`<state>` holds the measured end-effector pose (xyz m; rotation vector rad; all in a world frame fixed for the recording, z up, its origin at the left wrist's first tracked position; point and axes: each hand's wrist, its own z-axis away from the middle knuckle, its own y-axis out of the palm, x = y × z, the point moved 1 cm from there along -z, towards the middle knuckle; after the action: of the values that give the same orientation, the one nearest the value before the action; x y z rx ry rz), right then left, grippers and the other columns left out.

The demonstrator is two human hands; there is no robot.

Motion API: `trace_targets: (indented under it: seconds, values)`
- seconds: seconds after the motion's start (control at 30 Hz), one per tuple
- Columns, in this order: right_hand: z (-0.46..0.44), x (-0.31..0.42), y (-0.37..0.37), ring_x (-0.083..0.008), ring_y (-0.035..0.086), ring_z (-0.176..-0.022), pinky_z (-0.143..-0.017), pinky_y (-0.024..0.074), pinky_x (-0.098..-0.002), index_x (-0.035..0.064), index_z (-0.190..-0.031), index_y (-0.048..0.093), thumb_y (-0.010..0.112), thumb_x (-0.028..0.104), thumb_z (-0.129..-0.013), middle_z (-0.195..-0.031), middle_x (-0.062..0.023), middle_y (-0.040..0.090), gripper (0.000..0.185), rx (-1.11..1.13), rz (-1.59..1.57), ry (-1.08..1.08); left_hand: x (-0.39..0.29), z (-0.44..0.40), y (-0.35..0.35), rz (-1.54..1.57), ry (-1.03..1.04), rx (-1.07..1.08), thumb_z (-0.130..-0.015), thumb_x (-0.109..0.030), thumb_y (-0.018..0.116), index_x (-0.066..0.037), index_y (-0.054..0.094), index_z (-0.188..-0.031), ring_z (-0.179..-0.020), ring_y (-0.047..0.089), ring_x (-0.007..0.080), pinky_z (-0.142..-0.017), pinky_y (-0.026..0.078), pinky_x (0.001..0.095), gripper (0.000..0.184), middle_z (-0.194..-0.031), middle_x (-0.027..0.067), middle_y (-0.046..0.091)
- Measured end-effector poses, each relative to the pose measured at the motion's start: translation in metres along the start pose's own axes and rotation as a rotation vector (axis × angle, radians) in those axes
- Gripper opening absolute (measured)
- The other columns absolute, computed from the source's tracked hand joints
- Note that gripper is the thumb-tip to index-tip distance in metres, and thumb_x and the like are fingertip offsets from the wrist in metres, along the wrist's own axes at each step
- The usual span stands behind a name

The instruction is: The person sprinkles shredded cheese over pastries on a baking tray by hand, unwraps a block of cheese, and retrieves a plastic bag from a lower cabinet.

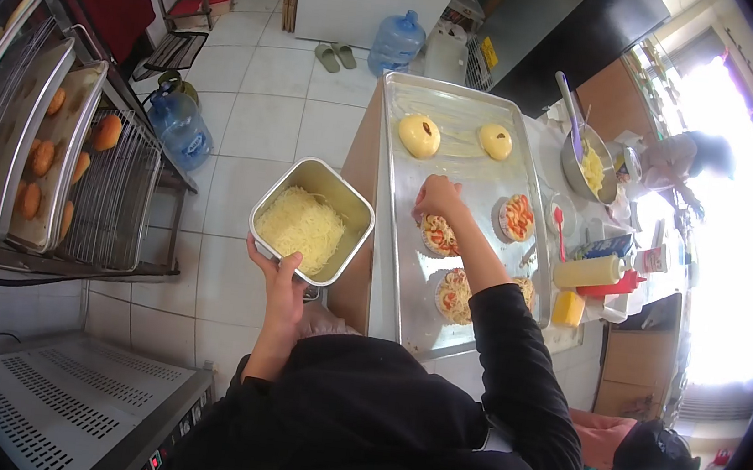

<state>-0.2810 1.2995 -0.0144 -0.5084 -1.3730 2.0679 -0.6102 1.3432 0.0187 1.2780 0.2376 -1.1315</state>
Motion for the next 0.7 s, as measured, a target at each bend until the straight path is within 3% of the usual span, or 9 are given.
trace_targets:
  seconds: [0.13, 0.23, 0.33, 0.53, 0.7]
  values:
    - [-0.012, 0.002, 0.023, -0.0245, 0.063, -0.074, -0.076, 0.0431, -0.0408, 0.0114, -0.067, 0.069, 0.071, 0.020, -0.054, -0.074, -0.0073, 0.067, 0.016, -0.240, 0.084, -0.002, 0.000, 0.000, 0.000, -0.006, -0.017, 0.009, -0.076, -0.012, 0.059, -0.028, -0.002, -0.138, -0.117, 0.035, 0.0315, -0.080, 0.047, 0.0455, 0.089, -0.131, 0.0200, 0.024]
    - [-0.016, -0.021, 0.006, -0.0242, 0.063, -0.067, -0.066, 0.0481, -0.0344, 0.0076, -0.069, 0.069, 0.069, 0.018, -0.056, -0.070, -0.0096, 0.066, 0.017, -0.147, -0.280, 0.010, -0.003, 0.002, 0.004, -0.015, -0.025, 0.028, -0.076, -0.012, 0.059, -0.028, -0.002, -0.139, -0.118, 0.035, 0.0314, -0.081, 0.047, 0.0448, 0.089, -0.131, 0.0199, 0.024]
    - [0.015, -0.045, -0.028, -0.0227, 0.063, -0.063, -0.059, 0.0497, -0.0301, 0.0059, -0.070, 0.069, 0.068, 0.016, -0.058, -0.067, -0.0104, 0.065, 0.015, -0.274, -0.588, -0.128, -0.006, 0.004, 0.004, -0.023, -0.029, 0.043, -0.076, -0.012, 0.059, -0.027, -0.002, -0.139, -0.119, 0.034, 0.0307, -0.083, 0.046, 0.0433, 0.089, -0.132, 0.0194, 0.024]
    - [0.081, -0.054, -0.040, -0.0210, 0.063, -0.061, -0.061, 0.0495, -0.0309, 0.0057, -0.069, 0.069, 0.067, 0.014, -0.061, -0.064, -0.0100, 0.065, 0.012, -0.274, -0.337, -0.010, -0.001, 0.000, 0.005, -0.033, -0.022, 0.045, -0.076, -0.012, 0.059, -0.025, -0.003, -0.139, -0.119, 0.035, 0.0292, -0.084, 0.047, 0.0400, 0.089, -0.133, 0.0184, 0.025]
    - [0.091, -0.061, -0.020, -0.0217, 0.063, -0.062, -0.063, 0.0492, -0.0312, 0.0062, -0.069, 0.070, 0.069, 0.010, -0.061, -0.065, -0.0100, 0.065, 0.009, -0.428, -0.395, -0.030, 0.000, 0.001, 0.009, -0.049, -0.051, 0.143, -0.076, -0.010, 0.059, -0.025, -0.004, -0.140, -0.117, 0.038, 0.0282, -0.083, 0.048, 0.0382, 0.091, -0.133, 0.0182, 0.026]
